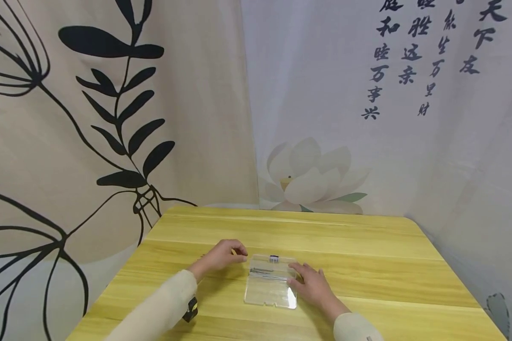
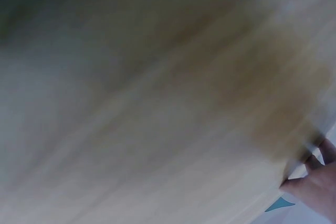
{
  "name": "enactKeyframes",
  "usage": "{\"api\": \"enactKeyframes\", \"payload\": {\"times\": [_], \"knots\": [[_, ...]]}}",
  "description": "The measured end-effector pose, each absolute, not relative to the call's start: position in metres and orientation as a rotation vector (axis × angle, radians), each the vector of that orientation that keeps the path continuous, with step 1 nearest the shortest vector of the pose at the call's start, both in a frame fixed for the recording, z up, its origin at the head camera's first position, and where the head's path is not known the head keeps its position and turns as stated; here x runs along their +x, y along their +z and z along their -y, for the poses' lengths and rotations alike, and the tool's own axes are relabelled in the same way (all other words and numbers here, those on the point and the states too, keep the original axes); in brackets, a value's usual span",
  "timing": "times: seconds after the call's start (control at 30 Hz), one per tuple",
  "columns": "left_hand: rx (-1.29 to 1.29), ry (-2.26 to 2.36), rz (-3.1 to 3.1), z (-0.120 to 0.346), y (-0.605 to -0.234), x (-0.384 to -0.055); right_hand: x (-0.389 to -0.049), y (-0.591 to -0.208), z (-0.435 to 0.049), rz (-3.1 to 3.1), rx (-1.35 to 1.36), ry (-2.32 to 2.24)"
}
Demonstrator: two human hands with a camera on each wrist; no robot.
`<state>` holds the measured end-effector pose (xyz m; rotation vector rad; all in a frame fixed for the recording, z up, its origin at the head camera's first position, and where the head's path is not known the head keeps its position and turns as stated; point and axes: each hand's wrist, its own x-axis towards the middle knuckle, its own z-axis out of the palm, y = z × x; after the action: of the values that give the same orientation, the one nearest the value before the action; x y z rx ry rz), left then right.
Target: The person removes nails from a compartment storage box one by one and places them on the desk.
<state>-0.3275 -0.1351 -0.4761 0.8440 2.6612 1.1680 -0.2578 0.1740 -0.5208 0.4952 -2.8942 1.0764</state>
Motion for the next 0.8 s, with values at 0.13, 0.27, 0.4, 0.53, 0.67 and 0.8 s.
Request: {"api": "enactKeyframes", "payload": {"times": [0.13,0.27,0.4,0.53,0.67,0.8], "knots": [[0.899,1.163,-2.635,0.117,-0.479,-0.328,-0.257,-0.518,-0.174,2.899,0.488,1.090],[0.928,1.131,-2.615,0.103,-0.478,-0.327,-0.257,-0.519,-0.174,2.901,0.492,1.076],[0.955,1.050,-2.618,0.093,-0.476,-0.326,-0.260,-0.522,-0.174,2.902,0.494,1.051],[0.949,0.964,-2.632,0.087,-0.478,-0.328,-0.261,-0.523,-0.175,2.900,0.494,1.051],[0.936,0.915,-2.611,0.083,-0.482,-0.331,-0.261,-0.523,-0.175,2.902,0.495,1.057],[1.003,0.843,-2.619,0.080,-0.486,-0.336,-0.261,-0.522,-0.175,2.901,0.494,1.051]]}}
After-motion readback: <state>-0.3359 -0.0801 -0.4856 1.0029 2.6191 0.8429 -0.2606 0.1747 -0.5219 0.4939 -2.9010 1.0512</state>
